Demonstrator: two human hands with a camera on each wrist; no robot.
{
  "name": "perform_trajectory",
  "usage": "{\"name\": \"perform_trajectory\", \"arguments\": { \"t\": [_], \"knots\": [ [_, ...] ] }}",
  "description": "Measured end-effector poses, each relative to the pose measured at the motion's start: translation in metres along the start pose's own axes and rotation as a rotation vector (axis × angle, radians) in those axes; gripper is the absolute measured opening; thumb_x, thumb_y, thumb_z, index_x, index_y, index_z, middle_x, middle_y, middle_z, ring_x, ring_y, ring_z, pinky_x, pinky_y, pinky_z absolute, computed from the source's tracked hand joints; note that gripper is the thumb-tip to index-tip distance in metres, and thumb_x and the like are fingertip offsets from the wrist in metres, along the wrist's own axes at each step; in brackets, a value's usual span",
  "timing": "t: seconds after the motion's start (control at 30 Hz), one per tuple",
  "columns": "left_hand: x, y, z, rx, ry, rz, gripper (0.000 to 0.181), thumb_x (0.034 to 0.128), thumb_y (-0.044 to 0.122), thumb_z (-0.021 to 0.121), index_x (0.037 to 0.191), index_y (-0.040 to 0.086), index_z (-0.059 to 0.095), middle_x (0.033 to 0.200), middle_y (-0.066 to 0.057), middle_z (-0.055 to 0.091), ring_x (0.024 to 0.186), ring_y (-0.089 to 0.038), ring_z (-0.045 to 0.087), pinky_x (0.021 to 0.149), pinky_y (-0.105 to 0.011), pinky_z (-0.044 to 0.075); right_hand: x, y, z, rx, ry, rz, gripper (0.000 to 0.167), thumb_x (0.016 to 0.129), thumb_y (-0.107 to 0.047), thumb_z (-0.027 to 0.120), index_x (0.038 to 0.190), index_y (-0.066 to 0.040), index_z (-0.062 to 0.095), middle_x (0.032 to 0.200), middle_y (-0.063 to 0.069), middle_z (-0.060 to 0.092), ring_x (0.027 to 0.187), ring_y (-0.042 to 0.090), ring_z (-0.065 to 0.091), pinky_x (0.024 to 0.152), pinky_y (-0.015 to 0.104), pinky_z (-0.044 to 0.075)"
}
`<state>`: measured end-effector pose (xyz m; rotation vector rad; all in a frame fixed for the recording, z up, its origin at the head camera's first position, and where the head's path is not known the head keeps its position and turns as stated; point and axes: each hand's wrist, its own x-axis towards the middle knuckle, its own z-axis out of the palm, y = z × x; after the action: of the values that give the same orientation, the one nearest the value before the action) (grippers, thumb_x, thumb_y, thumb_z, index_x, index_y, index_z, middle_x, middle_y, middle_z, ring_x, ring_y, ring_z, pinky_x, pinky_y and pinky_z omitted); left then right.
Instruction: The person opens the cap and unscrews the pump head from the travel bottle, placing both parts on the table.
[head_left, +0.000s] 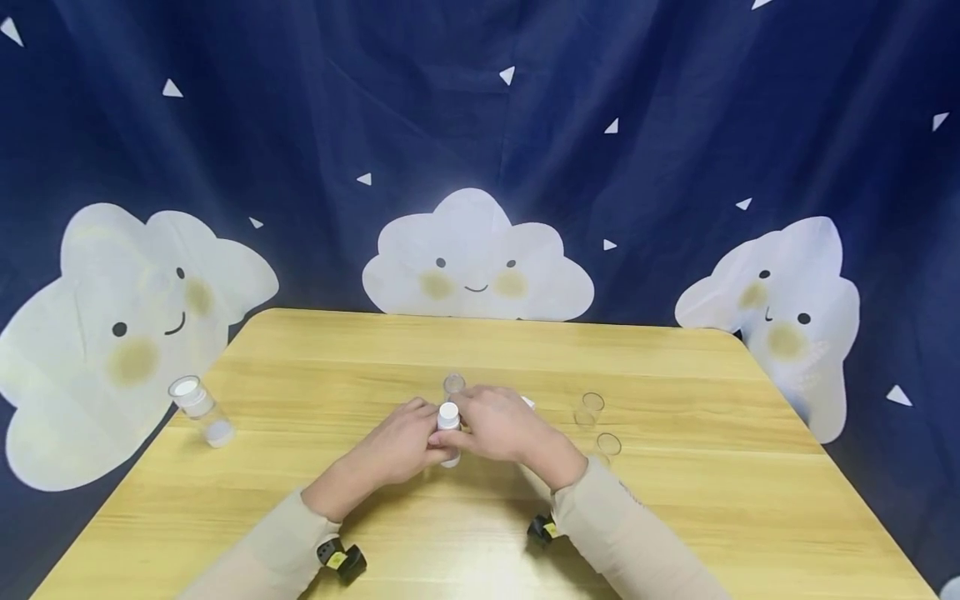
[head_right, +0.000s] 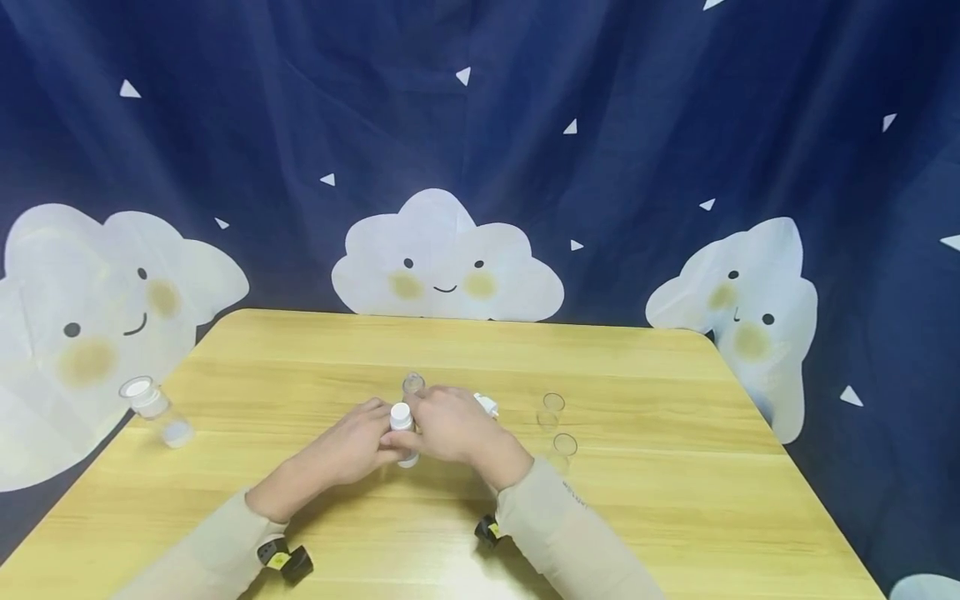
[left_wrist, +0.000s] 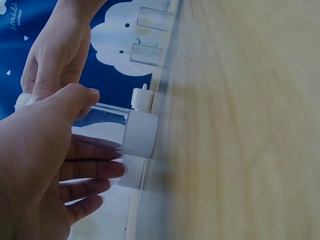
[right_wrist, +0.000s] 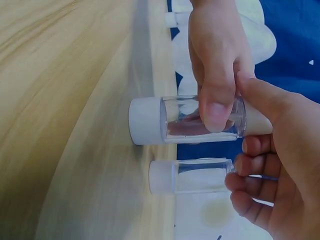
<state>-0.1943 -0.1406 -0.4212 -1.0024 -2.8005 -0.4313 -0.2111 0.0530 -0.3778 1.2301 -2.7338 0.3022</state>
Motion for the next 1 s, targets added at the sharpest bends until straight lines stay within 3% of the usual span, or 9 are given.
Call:
{"name": "perform_trajectory", "arguments": {
  "t": [0.3, 0.43, 0.63, 0.77, 0.87, 1.0],
  "knots": [
    [0.005, -0.001, -0.002, -0.064, -0.021, 0.000, 0.030, 0.0915, 0.040, 0.065, 0.107, 0.016, 0.068, 0.100, 0.006, 0.067, 0.097, -0.017, 0.057, 0.090, -0.039, 0.047, 0.004, 0.008, -0.004, 0.111, -0.057, -0.041, 0.035, 0.093, -0.057, 0.056, 0.086, -0.022, 0.061, 0.077, -0.009, 0.054, 0.072, 0.007, 0.051, 0.066, 0.025, 0.046],
    [0.006, -0.002, -0.003, -0.074, -0.026, -0.005, 0.027, 0.0909, 0.042, 0.066, 0.103, 0.018, 0.068, 0.096, 0.009, 0.066, 0.093, -0.015, 0.055, 0.087, -0.038, 0.046, 0.006, 0.012, -0.006, 0.159, -0.094, -0.092, 0.028, 0.095, -0.051, 0.057, 0.091, -0.023, 0.061, 0.083, -0.009, 0.057, 0.077, 0.005, 0.051, 0.071, 0.024, 0.046],
    [0.003, -0.001, -0.001, -0.077, -0.040, -0.046, 0.039, 0.0898, 0.048, 0.066, 0.112, 0.016, 0.068, 0.099, 0.008, 0.067, 0.095, -0.015, 0.055, 0.091, -0.040, 0.045, 0.006, 0.014, -0.010, 0.172, -0.155, -0.120, 0.027, 0.096, -0.048, 0.056, 0.100, -0.022, 0.059, 0.098, -0.004, 0.063, 0.092, 0.009, 0.058, 0.084, 0.027, 0.048],
    [0.002, 0.000, -0.001, -0.049, -0.020, -0.050, 0.047, 0.0891, 0.050, 0.066, 0.117, 0.014, 0.068, 0.101, 0.006, 0.069, 0.097, -0.017, 0.055, 0.091, -0.040, 0.045, 0.003, 0.015, -0.015, 0.184, -0.171, -0.104, 0.029, 0.096, -0.047, 0.058, 0.103, -0.020, 0.058, 0.101, -0.001, 0.063, 0.094, 0.013, 0.059, 0.086, 0.030, 0.049],
    [0.003, 0.001, -0.001, -0.007, 0.000, -0.046, 0.048, 0.0891, 0.053, 0.064, 0.115, 0.013, 0.069, 0.101, 0.005, 0.069, 0.097, -0.018, 0.055, 0.090, -0.040, 0.045, 0.000, 0.016, -0.017, 0.200, -0.171, -0.097, 0.027, 0.095, -0.045, 0.060, 0.103, -0.019, 0.056, 0.097, 0.001, 0.062, 0.088, 0.014, 0.058, 0.080, 0.029, 0.049],
    [0.002, 0.001, -0.001, 0.063, 0.016, -0.038, 0.049, 0.0888, 0.056, 0.062, 0.111, 0.012, 0.068, 0.102, 0.003, 0.069, 0.099, -0.019, 0.055, 0.091, -0.039, 0.044, -0.003, 0.016, -0.016, 0.213, -0.157, -0.073, 0.027, 0.095, -0.047, 0.060, 0.102, -0.021, 0.055, 0.098, 0.000, 0.062, 0.089, 0.013, 0.057, 0.080, 0.030, 0.049]
  ]
}}
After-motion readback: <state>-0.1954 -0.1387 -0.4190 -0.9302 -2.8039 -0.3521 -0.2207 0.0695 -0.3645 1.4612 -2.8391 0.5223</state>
